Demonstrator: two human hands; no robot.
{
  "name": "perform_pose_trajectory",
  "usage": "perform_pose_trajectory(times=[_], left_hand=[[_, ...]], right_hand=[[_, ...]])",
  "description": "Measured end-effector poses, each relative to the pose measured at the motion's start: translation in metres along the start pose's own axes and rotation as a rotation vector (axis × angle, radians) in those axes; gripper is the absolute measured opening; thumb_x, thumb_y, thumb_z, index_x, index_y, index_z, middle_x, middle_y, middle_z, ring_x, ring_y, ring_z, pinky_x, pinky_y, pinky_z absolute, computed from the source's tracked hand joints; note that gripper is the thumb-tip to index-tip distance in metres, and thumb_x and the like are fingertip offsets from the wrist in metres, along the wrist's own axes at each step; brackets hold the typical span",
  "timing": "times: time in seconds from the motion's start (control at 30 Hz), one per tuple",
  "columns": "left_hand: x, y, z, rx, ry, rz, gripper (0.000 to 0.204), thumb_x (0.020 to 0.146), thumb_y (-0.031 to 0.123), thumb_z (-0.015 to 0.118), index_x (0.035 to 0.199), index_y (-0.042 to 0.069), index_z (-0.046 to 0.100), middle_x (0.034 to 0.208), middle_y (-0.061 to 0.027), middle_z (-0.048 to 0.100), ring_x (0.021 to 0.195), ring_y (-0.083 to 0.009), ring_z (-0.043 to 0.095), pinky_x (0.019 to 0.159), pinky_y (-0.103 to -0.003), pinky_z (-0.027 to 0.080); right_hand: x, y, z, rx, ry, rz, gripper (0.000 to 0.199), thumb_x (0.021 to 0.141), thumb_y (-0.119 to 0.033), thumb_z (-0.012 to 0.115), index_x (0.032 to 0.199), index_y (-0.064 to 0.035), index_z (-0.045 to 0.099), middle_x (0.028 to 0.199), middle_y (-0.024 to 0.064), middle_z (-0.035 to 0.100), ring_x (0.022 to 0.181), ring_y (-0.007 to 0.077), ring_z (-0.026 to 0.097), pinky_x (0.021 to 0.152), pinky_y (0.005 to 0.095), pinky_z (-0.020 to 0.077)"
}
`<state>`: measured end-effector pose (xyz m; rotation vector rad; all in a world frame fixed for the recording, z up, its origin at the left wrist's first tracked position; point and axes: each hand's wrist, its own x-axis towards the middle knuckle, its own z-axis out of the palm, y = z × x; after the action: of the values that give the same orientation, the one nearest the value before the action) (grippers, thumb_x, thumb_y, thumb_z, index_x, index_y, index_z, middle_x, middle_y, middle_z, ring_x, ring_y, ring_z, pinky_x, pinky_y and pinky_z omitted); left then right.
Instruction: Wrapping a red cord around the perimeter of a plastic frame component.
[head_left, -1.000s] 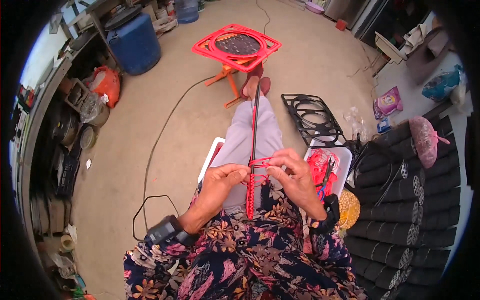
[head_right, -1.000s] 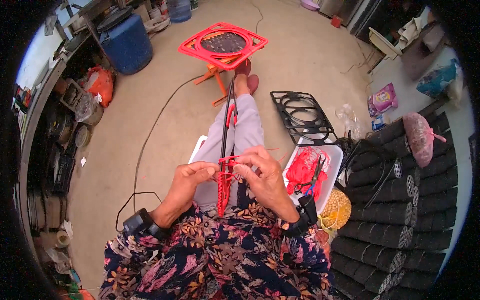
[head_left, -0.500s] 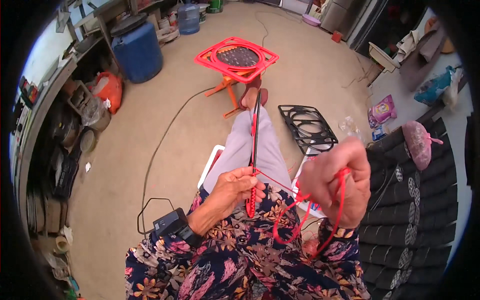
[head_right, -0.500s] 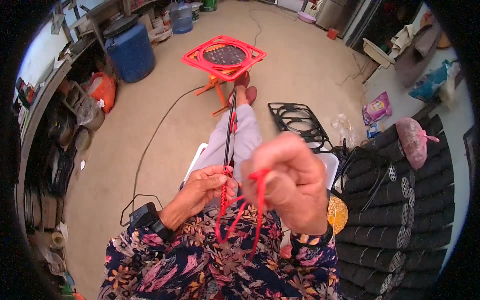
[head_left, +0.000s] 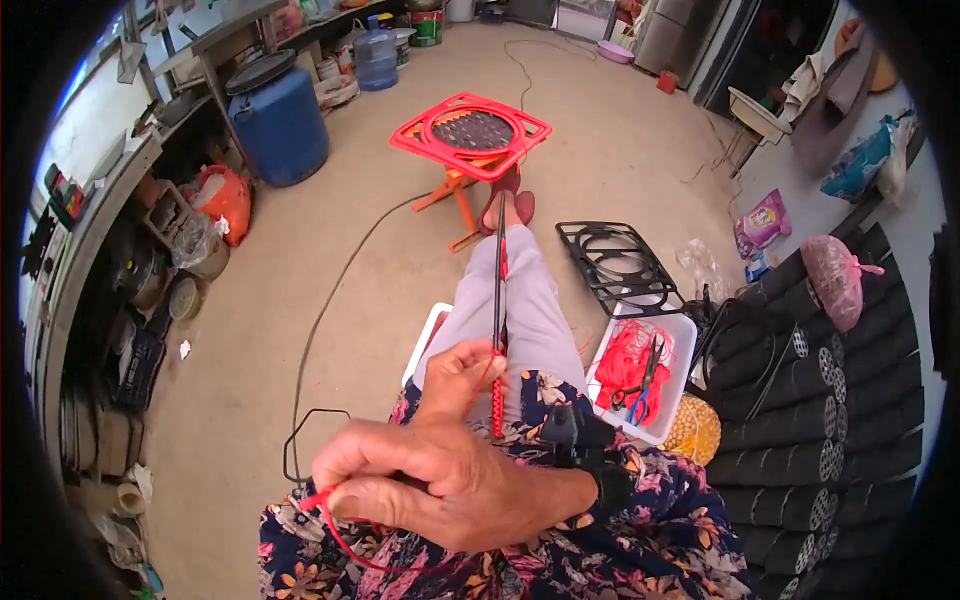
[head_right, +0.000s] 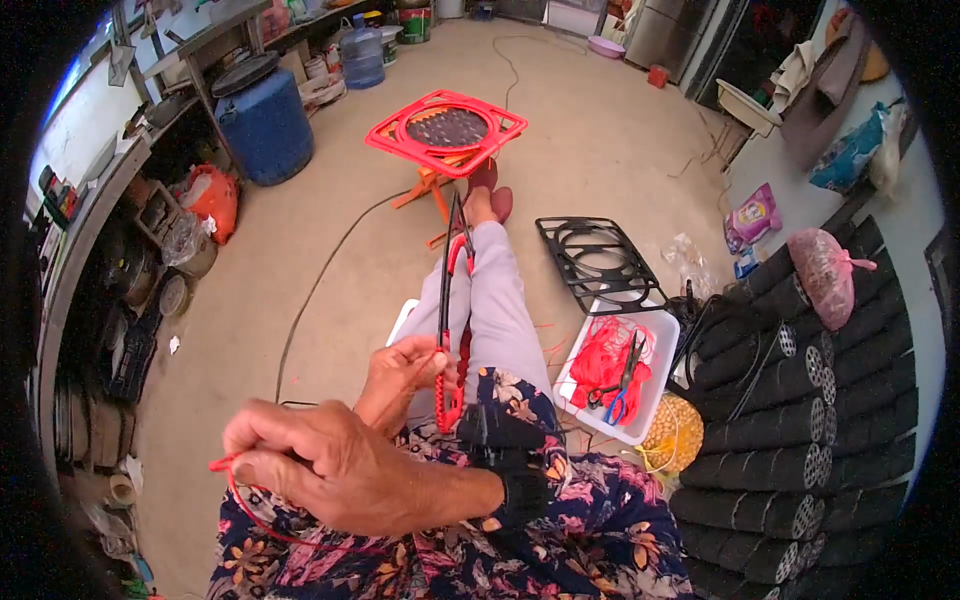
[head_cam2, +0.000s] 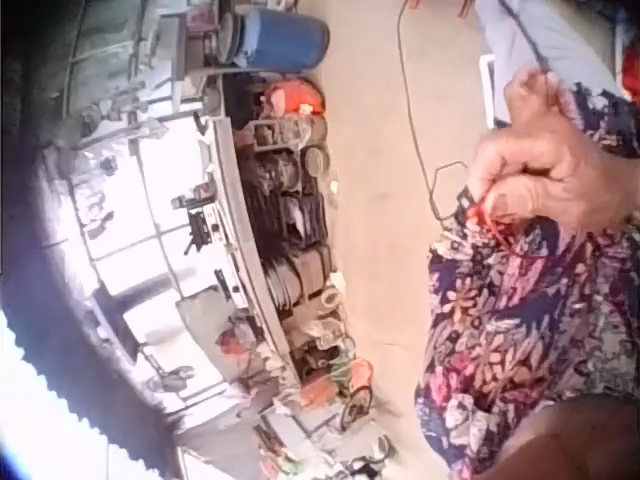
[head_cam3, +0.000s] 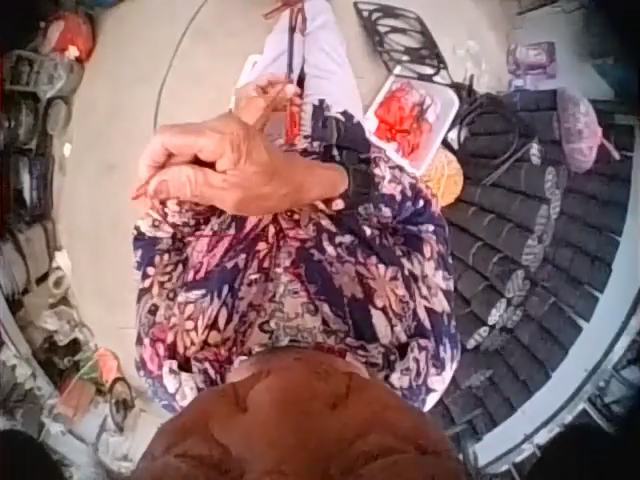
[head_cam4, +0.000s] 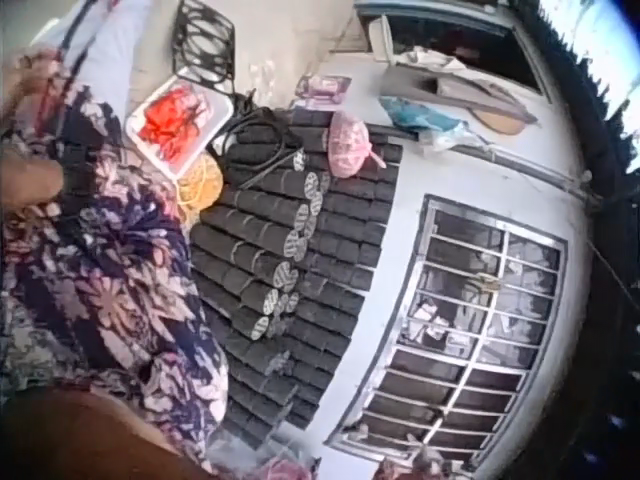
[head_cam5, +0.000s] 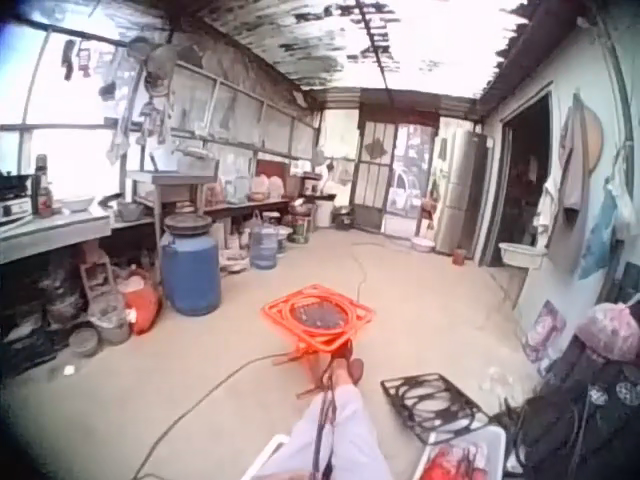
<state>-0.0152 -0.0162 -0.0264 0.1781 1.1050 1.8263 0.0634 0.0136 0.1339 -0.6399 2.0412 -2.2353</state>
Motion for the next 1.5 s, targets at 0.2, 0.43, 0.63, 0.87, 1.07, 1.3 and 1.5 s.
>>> perform_pose_trajectory(times=[0.2, 0.43, 0.63, 0.87, 1.07, 1.3, 1.5], left_hand=[[0.002, 0.012, -0.013, 0.306, 0.236, 0.454, 0.015, 0.093, 0.012, 0.057, 0.100, -0.001, 0.061, 0.085, -0.0092, 0.065, 0.071, -0.0152, 0.062, 0.067, -0.027, 0.052], [0.006, 0.022, -0.023, 0.092, 0.279, 0.006, 0.018, 0.094, 0.011, 0.052, 0.089, -0.004, 0.061, 0.077, -0.0125, 0.065, 0.063, -0.0181, 0.063, 0.059, -0.026, 0.052], [0.003, 0.006, -0.026, 0.033, 0.143, -0.123, 0.011, 0.090, 0.004, 0.056, 0.091, -0.005, 0.062, 0.077, -0.0118, 0.065, 0.059, -0.0177, 0.061, 0.055, -0.027, 0.051], [0.004, 0.014, -0.022, -0.099, 0.092, -0.248, 0.011, 0.090, 0.002, 0.055, 0.093, -0.006, 0.061, 0.074, -0.0107, 0.064, 0.058, -0.0170, 0.060, 0.053, -0.026, 0.049], [0.010, 0.007, -0.031, -0.270, 0.028, -0.362, 0.014, 0.091, 0.004, 0.054, 0.099, -0.007, 0.060, 0.070, -0.0105, 0.063, 0.053, -0.0174, 0.059, 0.050, -0.026, 0.046], [0.001, 0.022, -0.004, 0.039, 0.161, -0.234, 0.012, 0.090, 0.005, 0.058, 0.092, -0.006, 0.062, 0.067, -0.0095, 0.063, 0.047, -0.0155, 0.056, 0.042, -0.025, 0.044], [-0.004, 0.020, 0.002, 0.213, 0.200, -0.079, 0.014, 0.090, 0.007, 0.059, 0.086, -0.006, 0.063, 0.064, -0.0092, 0.063, 0.043, -0.0140, 0.054, 0.038, -0.024, 0.042]], right_hand=[[0.006, -0.013, -0.060, -0.404, 0.422, -0.216, 0.013, 0.089, -0.008, 0.062, 0.100, -0.0015, 0.061, 0.080, 0.0051, 0.064, 0.065, 0.0105, 0.061, 0.067, 0.0254, 0.0470], [-0.062, 0.080, -0.172, -1.057, 0.876, 0.040, 0.009, 0.084, -0.009, 0.067, 0.089, -0.0016, 0.067, 0.074, 0.0032, 0.058, 0.065, 0.0092, 0.053, 0.060, 0.0238, 0.0429], [-0.081, 0.144, -0.109, -0.445, 0.738, 0.272, 0.008, 0.081, -0.006, 0.068, 0.087, -0.0007, 0.067, 0.073, 0.0045, 0.055, 0.063, 0.0112, 0.053, 0.057, 0.0250, 0.0412], [-0.083, 0.152, -0.110, -0.557, 0.704, 0.067, 0.016, 0.078, 0.001, 0.067, 0.094, 0.0012, 0.067, 0.079, 0.0083, 0.064, 0.068, 0.0160, 0.060, 0.060, 0.0275, 0.0463], [-0.085, 0.149, -0.109, -0.667, 0.651, 0.056, 0.020, 0.078, 0.000, 0.067, 0.098, 0.0006, 0.066, 0.080, 0.0131, 0.065, 0.073, 0.0255, 0.063, 0.064, 0.0310, 0.0502], [-0.078, 0.134, -0.105, -0.953, 0.610, 0.059, 0.018, 0.075, 0.000, 0.066, 0.093, -0.0034, 0.065, 0.078, 0.0117, 0.061, 0.070, 0.0292, 0.060, 0.062, 0.0365, 0.0494], [-0.076, 0.135, -0.109, -0.979, 0.560, 0.070, 0.011, 0.075, -0.001, 0.066, 0.085, -0.0039, 0.062, 0.068, 0.0106, 0.050, 0.063, 0.0295, 0.057, 0.055, 0.0392, 0.0459]])
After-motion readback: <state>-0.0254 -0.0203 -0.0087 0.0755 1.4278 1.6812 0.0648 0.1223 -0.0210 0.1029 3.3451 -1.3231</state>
